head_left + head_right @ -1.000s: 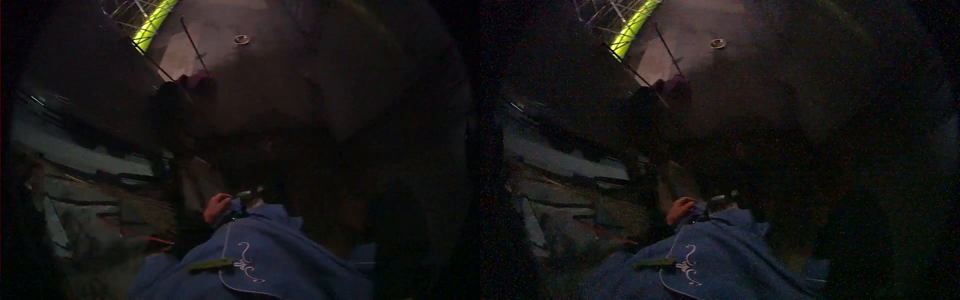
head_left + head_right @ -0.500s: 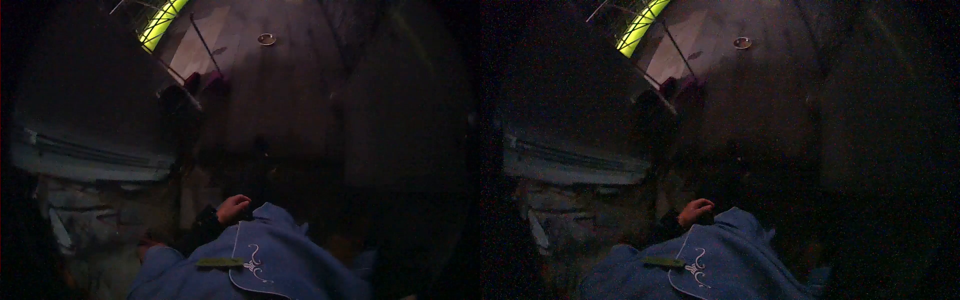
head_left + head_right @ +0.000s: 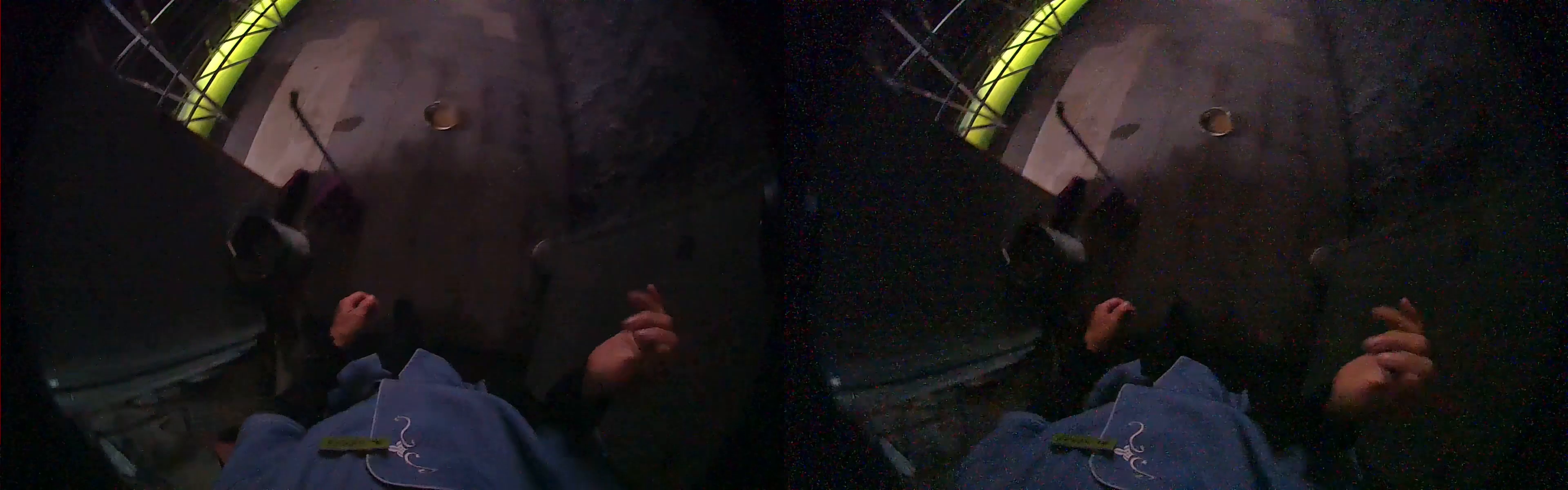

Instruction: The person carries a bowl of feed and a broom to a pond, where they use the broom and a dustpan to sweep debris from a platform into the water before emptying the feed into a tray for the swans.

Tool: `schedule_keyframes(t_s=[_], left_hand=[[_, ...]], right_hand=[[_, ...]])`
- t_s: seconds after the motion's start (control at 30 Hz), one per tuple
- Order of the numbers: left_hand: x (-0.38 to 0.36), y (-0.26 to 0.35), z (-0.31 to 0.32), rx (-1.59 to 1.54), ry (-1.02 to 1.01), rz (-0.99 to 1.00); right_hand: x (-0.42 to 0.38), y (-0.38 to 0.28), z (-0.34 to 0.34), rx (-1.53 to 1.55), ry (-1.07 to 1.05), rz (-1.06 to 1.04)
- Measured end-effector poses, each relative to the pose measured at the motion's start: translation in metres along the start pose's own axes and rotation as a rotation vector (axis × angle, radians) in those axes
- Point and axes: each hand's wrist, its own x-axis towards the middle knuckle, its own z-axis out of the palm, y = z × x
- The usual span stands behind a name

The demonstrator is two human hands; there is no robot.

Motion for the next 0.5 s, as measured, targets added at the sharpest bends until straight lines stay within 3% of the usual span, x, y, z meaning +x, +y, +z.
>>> schedule_keyframes(t_s=[0.03,0.13,0.23,0.3,0.43,0.5], left_hand=[[0.022,0.015,0.005,0.006,-0.021,0.005],[0.086,0.041,0.01,-0.056,-0.026,-0.141],[0.129,0.031,-0.004,0.113,-0.086,-0.114],[0.169,0.018,0.01,0.166,0.01,-0.041],[0.255,0.024,0.029,0.11,0.011,0.028],[0.313,0.054,0.046,0.226,0.007,-0.161]], right_hand=[[0.008,0.04,0.001,-0.034,-0.12,-0.05],[0.034,0.123,0.009,0.081,-0.249,0.103],[0.034,0.163,0.05,-0.439,-0.173,0.458],[0.056,0.229,0.071,-0.022,-0.071,0.641],[0.062,0.386,0.146,0.208,-0.023,0.806],[0.079,0.492,0.202,0.276,-0.019,1.007]])
